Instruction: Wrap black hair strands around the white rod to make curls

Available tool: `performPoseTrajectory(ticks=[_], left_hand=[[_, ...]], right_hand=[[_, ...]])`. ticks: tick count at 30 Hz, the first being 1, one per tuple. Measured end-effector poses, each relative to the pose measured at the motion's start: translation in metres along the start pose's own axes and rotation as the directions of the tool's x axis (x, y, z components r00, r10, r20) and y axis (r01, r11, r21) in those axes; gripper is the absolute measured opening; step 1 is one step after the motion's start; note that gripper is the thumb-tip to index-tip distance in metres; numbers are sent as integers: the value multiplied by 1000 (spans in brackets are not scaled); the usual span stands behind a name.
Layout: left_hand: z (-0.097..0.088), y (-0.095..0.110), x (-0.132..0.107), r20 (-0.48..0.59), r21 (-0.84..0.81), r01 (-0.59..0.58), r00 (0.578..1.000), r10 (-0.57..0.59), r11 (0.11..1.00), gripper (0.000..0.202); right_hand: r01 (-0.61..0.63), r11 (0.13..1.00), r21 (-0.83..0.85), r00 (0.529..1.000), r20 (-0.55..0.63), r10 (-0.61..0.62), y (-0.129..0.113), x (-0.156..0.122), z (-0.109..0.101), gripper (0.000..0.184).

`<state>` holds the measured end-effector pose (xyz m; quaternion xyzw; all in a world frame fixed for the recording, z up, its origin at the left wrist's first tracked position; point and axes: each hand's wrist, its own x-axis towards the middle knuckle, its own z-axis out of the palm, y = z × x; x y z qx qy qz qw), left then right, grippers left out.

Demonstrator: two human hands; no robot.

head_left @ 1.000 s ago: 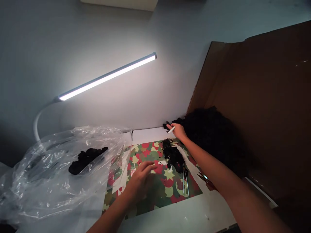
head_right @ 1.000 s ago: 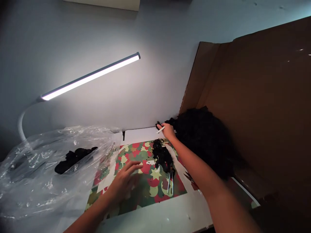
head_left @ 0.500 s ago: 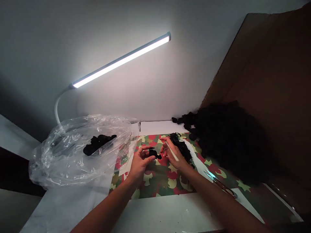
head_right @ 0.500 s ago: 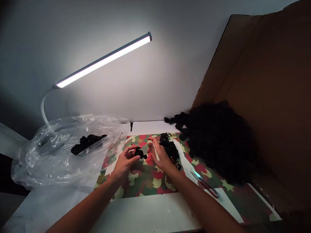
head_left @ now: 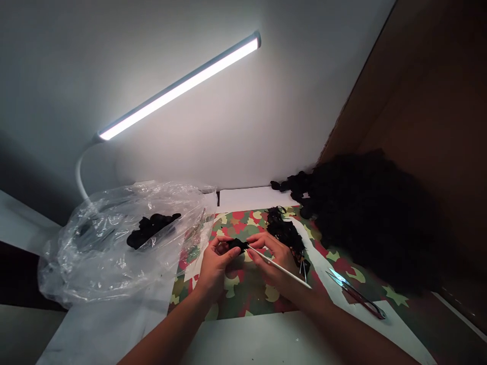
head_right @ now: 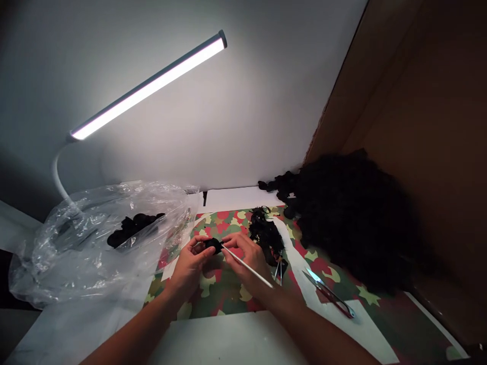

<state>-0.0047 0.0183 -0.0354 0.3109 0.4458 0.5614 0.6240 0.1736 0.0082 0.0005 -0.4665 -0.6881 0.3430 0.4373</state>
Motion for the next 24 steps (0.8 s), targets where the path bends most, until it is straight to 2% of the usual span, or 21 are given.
performPoseTrajectory(ticks=[7,13,17,20,22,24], left_hand=[[-4,-3,2,-6,76,-34,999,35,997,59],[0,1,-2,3,115,-55,998,55,992,60],[4,3,-6,-5,107,-9,1000,9,994,67],[4,4,-9,63,56,52,997,-55,997,74],[3,6,-10,127,17,78,989,-79,997,75],[1,8,-12,166,-1,72,983,-71,997,72]], right_hand=[[73,997,-33,992,104,-70,19,-2,8,8],[149,982,-118,987,83,-140,22,-5,15,10],[232,947,-220,973,39,-230,22,-2,20,19],[162,935,-316,983,-30,-180,25,8,11,19],[59,936,-346,992,-81,-92,30,16,-3,17],[-46,946,-320,996,-84,20,35,23,-17,15]])
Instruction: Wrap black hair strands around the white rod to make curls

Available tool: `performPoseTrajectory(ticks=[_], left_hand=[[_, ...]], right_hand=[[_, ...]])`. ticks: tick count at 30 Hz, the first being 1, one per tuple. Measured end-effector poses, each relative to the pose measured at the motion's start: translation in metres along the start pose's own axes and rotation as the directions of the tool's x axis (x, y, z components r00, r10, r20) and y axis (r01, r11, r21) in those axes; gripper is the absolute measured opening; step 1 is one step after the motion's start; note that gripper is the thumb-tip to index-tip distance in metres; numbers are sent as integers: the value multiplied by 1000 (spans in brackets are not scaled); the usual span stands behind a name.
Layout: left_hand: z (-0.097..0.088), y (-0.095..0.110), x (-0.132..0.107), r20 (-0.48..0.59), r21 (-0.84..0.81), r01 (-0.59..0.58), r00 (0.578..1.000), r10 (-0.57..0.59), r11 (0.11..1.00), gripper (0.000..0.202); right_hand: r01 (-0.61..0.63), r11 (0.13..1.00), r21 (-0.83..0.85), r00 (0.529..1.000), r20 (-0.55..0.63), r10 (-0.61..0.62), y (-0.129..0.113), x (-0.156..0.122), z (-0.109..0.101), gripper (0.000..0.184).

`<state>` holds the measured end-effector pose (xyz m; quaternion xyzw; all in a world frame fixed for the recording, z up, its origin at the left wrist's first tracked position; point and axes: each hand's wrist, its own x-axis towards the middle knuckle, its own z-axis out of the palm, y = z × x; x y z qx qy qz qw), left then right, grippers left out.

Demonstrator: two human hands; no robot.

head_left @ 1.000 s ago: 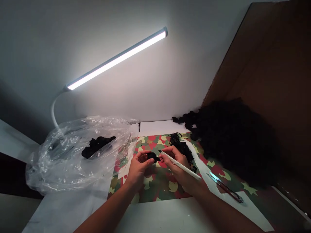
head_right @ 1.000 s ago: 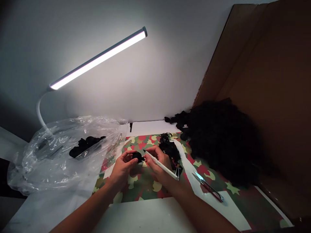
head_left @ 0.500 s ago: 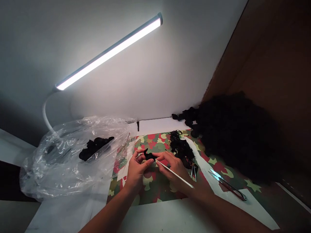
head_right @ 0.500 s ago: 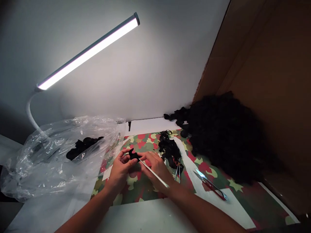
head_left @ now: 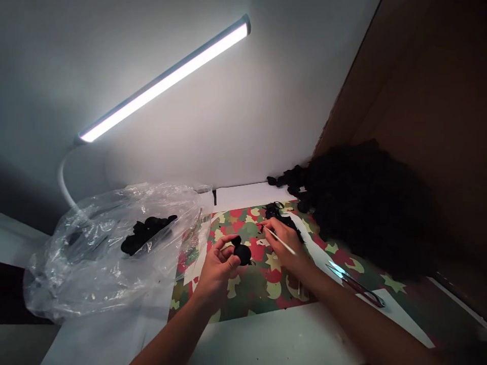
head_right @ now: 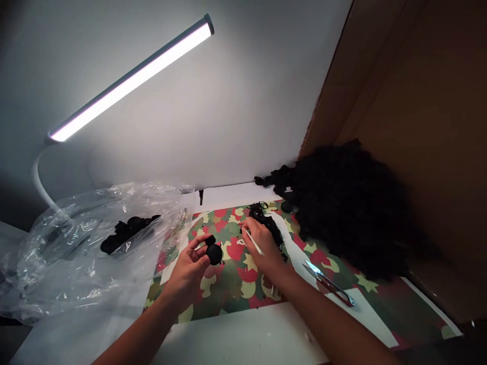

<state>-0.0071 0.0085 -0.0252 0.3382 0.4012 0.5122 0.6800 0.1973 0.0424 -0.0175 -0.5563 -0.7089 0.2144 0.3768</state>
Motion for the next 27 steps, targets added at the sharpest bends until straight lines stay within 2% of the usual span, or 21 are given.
performPoseTrajectory(ticks=[2,4,8,10,12,15,17,19,21,23,25,27], left_hand=[[-2,3,-1,16,-10,-8,1000,9,1000,66],[-3,5,0,21,-39,8,1000,-7,999,60],[-3,8,3,-32,-106,52,998,-56,993,59],[-2,9,5,-71,-141,82,993,-93,987,61],[-1,8,5,-95,-175,108,988,-126,979,63],[0,4,5,-117,-162,77,988,-96,984,60],[-1,1,5,-134,-65,20,991,-29,998,52],[-3,0,4,-128,120,-62,989,77,991,41],[-5,3,4,-81,348,-152,978,191,925,33],[-6,8,4,-9,526,-232,961,278,818,27],[-6,15,4,51,620,-265,953,300,738,32],[-5,19,4,100,652,-267,958,270,709,43]], right_hand=[[-100,994,38,994,54,98,7,5,-8,16],[-143,986,85,987,92,135,8,6,-12,17],[-118,962,248,992,81,101,-7,-2,-12,20],[-143,906,397,986,137,95,-19,-9,-12,21],[-201,832,517,967,241,84,-29,-16,-10,24],[-223,812,539,954,291,69,-37,-24,-6,26],[-190,835,516,966,249,66,-37,-26,-3,24],[-172,853,493,972,227,66,-35,-27,-2,23],[-169,871,462,970,237,62,-34,-26,-2,23],[-150,889,433,968,245,44,-34,-26,-3,21],[-128,899,418,967,254,20,-36,-26,-5,19],[-128,897,422,960,280,5,-37,-25,-6,18]])
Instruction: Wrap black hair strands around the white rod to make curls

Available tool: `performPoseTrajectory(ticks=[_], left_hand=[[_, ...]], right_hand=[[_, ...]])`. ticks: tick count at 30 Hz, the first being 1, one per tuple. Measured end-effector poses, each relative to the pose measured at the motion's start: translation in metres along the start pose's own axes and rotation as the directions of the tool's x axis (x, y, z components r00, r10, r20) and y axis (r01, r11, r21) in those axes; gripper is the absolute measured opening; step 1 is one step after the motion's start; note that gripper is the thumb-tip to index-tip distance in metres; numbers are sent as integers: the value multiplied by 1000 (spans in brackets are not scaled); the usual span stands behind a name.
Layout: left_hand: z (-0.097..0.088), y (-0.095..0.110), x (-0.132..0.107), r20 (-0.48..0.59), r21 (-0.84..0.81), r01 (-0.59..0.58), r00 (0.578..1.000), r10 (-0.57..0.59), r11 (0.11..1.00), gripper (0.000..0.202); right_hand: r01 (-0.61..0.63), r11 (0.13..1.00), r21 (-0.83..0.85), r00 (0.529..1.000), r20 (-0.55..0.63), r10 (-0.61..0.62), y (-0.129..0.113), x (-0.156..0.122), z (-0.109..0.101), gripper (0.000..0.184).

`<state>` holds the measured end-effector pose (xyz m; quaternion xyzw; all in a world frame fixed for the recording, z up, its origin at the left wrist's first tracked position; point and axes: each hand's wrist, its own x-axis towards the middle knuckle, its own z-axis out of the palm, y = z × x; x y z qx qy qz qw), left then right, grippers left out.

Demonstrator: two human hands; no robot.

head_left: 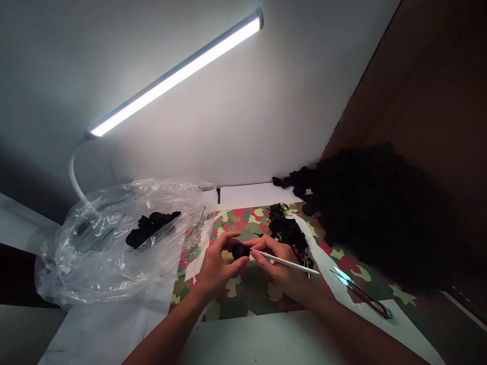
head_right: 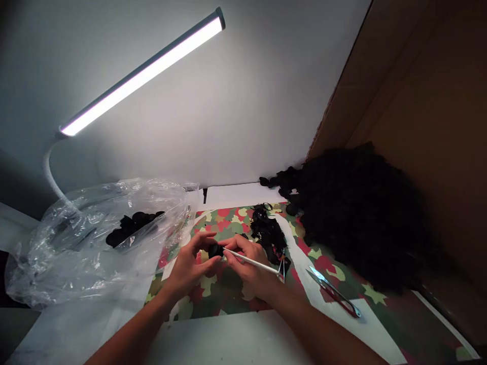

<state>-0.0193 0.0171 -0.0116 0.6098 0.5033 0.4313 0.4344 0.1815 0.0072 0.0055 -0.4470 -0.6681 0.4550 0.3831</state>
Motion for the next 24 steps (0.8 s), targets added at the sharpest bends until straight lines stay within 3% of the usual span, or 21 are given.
performPoseTrajectory(ticks=[2,5,8,10,14,17,20,24], left_hand=[[0,1,1,72,-17,37,997,-36,999,41],[2,-2,2,164,-116,170,975,-150,979,36],[4,-4,1,186,-157,257,956,-227,953,43],[5,-3,-1,144,-141,227,968,-207,964,54],[8,1,-6,60,-42,72,996,-69,997,62],[9,0,-7,53,56,-26,998,23,998,51],[11,-2,-7,80,173,-101,993,88,980,25],[16,0,-9,55,220,-52,998,41,974,16]], right_hand=[[-1,999,40,1000,-1,1,1,1,-2,18],[73,991,114,992,-115,-60,4,4,-8,17],[122,991,50,983,-146,-113,8,9,-12,19],[109,992,-64,991,-70,-114,10,10,-10,22],[145,972,-183,989,16,-145,16,11,6,10],[161,966,-201,985,-28,-170,23,9,17,17],[195,951,-241,977,-36,-209,28,7,22,23],[167,947,-275,982,-44,-186,28,7,25,26]])
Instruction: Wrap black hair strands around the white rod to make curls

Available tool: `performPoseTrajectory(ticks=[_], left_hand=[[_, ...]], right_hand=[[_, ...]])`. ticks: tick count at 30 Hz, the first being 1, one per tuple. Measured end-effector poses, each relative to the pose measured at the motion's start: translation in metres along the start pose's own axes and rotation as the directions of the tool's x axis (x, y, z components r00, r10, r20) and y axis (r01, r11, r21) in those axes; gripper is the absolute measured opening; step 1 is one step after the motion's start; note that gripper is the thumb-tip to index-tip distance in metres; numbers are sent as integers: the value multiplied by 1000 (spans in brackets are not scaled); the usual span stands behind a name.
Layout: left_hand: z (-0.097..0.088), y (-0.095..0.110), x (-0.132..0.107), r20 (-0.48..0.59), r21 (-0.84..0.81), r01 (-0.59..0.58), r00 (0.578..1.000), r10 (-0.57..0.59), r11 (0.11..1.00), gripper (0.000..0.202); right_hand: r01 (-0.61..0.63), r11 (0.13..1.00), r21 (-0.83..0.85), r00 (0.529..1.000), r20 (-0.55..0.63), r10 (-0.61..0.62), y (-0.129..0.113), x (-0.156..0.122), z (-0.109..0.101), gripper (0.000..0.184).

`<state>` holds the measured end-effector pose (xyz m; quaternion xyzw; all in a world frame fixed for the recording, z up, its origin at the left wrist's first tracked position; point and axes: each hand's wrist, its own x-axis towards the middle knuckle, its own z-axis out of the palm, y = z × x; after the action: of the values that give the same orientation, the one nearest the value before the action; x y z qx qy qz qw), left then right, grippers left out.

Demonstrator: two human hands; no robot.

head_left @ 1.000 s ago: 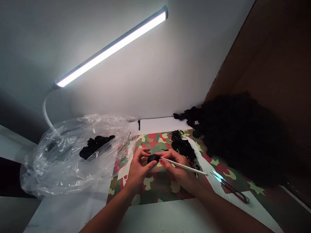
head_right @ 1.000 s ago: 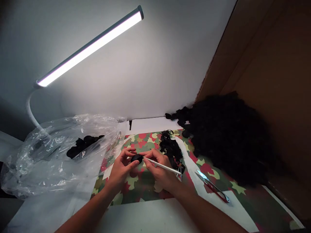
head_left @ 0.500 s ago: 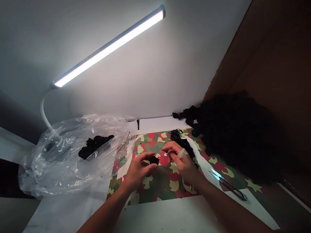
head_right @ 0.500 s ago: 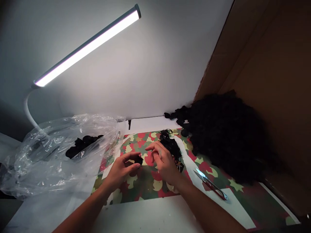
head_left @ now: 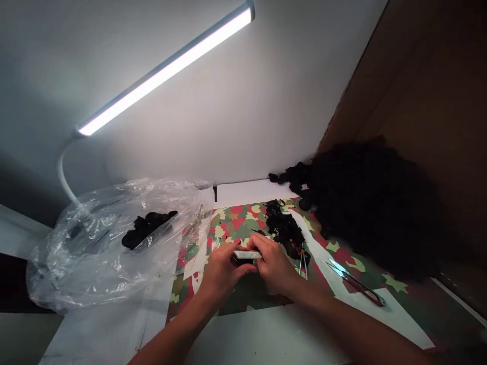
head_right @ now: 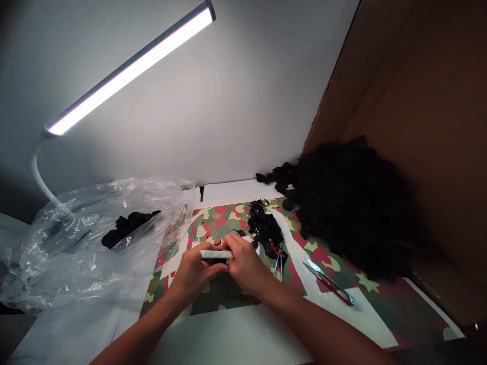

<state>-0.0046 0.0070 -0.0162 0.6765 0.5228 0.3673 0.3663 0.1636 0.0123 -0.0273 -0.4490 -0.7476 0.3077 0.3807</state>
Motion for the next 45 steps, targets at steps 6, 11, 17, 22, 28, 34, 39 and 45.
performPoseTrajectory(ticks=[6,11,17,22,28,34,39,45], left_hand=[[4,10,-8,-95,-80,25,995,-33,996,9],[1,6,-10,-9,-281,122,991,-130,952,26],[1,-8,-3,68,-359,204,979,-192,911,27],[4,-7,-1,22,-237,163,986,-163,958,20],[3,-1,-2,44,-206,199,980,-194,958,20],[0,-2,-2,37,-341,226,973,-227,912,18],[-4,-2,0,-28,-398,163,981,-190,903,22],[-6,1,-1,-33,-483,146,982,-185,864,26]], right_hand=[[-216,976,30,964,-153,218,7,13,-7,17],[-267,964,13,962,-60,267,28,22,-29,20],[-178,983,51,981,91,173,18,20,-38,19],[-51,985,167,993,113,33,-1,15,-29,15],[108,993,40,994,9,-109,-6,8,-13,18],[-212,974,-80,955,-229,189,17,22,-47,26],[-183,970,-160,981,-102,168,27,24,-53,15],[-259,926,275,966,53,255,0,14,-35,29]])
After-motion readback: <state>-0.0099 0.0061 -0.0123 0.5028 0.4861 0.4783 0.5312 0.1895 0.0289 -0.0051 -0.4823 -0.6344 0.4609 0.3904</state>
